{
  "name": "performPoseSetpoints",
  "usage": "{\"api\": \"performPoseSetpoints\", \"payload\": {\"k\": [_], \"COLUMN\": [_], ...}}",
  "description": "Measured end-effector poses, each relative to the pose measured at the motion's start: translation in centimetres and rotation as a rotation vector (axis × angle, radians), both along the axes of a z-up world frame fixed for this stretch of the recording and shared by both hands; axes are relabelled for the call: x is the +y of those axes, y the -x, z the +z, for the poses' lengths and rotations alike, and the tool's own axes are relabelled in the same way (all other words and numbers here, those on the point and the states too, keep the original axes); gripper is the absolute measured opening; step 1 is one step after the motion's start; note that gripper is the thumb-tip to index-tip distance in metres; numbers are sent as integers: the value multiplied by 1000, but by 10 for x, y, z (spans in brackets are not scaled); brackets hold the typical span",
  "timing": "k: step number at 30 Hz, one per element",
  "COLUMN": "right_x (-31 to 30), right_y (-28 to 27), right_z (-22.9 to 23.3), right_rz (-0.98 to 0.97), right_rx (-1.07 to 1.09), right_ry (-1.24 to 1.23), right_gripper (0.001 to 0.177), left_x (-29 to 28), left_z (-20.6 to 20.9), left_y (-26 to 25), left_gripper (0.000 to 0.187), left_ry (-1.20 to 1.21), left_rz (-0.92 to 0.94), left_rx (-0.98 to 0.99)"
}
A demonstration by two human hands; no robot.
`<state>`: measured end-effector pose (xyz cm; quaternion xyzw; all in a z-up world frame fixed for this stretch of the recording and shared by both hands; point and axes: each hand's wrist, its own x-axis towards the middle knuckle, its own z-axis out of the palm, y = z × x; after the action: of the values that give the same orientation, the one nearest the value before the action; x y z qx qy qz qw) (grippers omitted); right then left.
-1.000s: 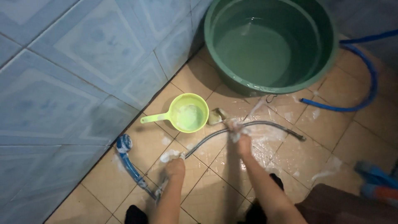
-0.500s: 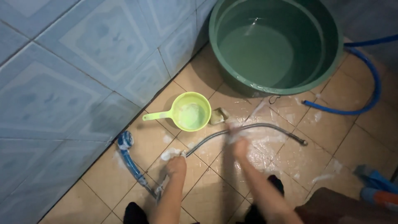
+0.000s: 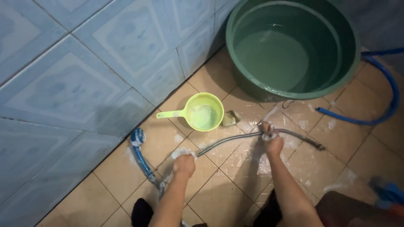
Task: Scrubbing and cleaning a handheld shower hose and head using soap and a sponge in a bathroom.
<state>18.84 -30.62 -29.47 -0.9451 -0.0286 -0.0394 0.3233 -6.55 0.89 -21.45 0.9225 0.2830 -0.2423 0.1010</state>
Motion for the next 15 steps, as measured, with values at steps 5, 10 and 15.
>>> {"api": "performPoseSetpoints", "payload": {"k": [5,10,15], "right_x": [49,121,109], "right_y": [47,156,148], "right_z": [67,86,50], "right_rz": [51,575,780], "right_rx": [122,260,-154], "right_ry": [-170,-105,-86], "right_gripper": [42,37,47], "left_x": [8,18,20], "left_z": [32,-6,3], "left_y": [3,9,9], "left_gripper": [30,38,44], "left_ry": [261,391,470], "left_rz": [52,59,48], "left_rx": [68,64,93]}}
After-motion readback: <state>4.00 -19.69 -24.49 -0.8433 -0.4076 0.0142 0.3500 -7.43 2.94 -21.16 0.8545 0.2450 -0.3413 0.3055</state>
